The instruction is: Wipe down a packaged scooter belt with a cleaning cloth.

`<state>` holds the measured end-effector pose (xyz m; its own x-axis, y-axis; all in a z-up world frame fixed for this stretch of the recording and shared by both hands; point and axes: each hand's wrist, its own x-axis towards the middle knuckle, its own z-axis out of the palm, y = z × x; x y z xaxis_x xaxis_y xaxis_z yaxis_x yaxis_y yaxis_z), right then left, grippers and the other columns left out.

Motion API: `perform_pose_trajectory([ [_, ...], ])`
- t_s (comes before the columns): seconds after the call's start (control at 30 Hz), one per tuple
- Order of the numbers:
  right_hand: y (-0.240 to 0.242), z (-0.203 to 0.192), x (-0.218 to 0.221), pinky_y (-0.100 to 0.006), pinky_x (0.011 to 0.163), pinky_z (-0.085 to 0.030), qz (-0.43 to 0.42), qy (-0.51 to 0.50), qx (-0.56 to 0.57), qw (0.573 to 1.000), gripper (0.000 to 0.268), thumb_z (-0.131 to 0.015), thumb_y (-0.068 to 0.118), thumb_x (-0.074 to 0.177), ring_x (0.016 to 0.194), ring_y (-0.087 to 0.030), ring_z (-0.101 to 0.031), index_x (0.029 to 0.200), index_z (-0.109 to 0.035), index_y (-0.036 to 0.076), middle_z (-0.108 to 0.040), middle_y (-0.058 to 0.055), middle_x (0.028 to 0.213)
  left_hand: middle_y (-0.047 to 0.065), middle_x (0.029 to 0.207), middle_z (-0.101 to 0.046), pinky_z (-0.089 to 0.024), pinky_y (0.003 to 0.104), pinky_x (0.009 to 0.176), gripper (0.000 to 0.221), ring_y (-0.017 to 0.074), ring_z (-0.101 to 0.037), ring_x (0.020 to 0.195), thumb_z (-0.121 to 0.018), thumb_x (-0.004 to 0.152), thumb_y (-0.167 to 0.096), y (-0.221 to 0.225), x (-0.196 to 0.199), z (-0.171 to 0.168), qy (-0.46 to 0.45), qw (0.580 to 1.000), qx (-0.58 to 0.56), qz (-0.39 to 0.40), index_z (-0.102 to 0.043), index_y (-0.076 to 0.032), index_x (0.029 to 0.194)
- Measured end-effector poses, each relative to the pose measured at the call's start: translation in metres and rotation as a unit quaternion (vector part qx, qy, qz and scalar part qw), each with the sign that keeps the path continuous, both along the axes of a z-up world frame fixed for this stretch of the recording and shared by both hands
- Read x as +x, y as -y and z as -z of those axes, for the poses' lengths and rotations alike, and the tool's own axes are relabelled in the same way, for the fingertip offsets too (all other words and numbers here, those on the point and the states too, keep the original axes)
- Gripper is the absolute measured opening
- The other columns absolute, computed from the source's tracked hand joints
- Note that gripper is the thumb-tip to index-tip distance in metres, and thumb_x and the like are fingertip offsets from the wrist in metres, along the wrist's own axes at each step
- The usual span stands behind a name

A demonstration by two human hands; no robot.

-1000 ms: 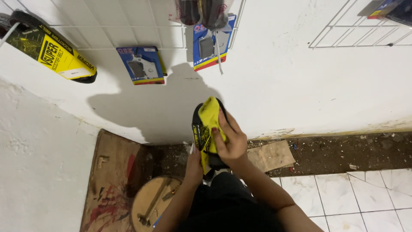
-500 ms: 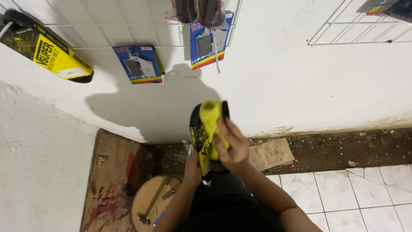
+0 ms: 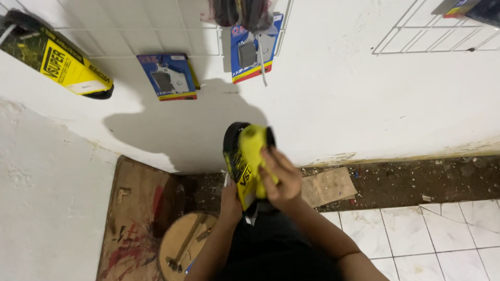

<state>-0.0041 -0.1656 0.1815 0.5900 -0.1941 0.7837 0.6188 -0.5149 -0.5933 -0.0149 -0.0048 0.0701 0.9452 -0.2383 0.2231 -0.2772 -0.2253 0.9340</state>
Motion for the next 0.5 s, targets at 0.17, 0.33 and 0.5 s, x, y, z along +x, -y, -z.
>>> perform_pose_trajectory([
  [0.17, -0.013, -0.051, 0.006, -0.050, 0.086, -0.060, 0.037, 0.048, -0.028, 0.998, 0.040, -0.071, 0.000, 0.085, 0.109, -0.043, -0.070, 0.125, -0.071, -0.001, -0.070, -0.025, 0.126, 0.023, 0.144, -0.059, -0.046, 0.046, 0.099, 0.056, 0.0453, -0.059, 0.122, -0.040, 0.085, 0.002, 0.004, -0.006, -0.004, 0.051, 0.994, 0.035, 0.091, -0.053, 0.003, 0.139],
  [0.33, 0.008, -0.030, 0.022, -0.049, 0.090, -0.058, 0.002, 0.045, 0.032, 0.998, 0.042, -0.061, -0.006, 0.092, 0.110, -0.039, -0.069, 0.133, -0.064, -0.004, -0.069, -0.027, 0.125, 0.023, 0.137, -0.059, -0.045, 0.045, 0.101, 0.053, 0.0329, -0.059, 0.116, -0.046, 0.101, -0.017, -0.004, -0.005, 0.073, -0.179, 0.966, -0.182, -0.033, -0.040, 0.006, 0.148],
  [0.5, -0.015, 0.007, -0.019, -0.047, 0.069, -0.061, 0.020, 0.038, -0.045, 0.998, 0.030, -0.075, 0.001, 0.084, 0.091, -0.043, -0.075, 0.114, -0.077, 0.000, -0.077, -0.022, 0.110, 0.044, 0.130, -0.054, -0.039, 0.062, 0.103, 0.060, 0.0608, -0.051, 0.121, -0.059, 0.099, -0.010, -0.001, -0.001, -0.010, 0.015, 0.995, 0.082, -0.060, -0.037, 0.017, 0.147],
])
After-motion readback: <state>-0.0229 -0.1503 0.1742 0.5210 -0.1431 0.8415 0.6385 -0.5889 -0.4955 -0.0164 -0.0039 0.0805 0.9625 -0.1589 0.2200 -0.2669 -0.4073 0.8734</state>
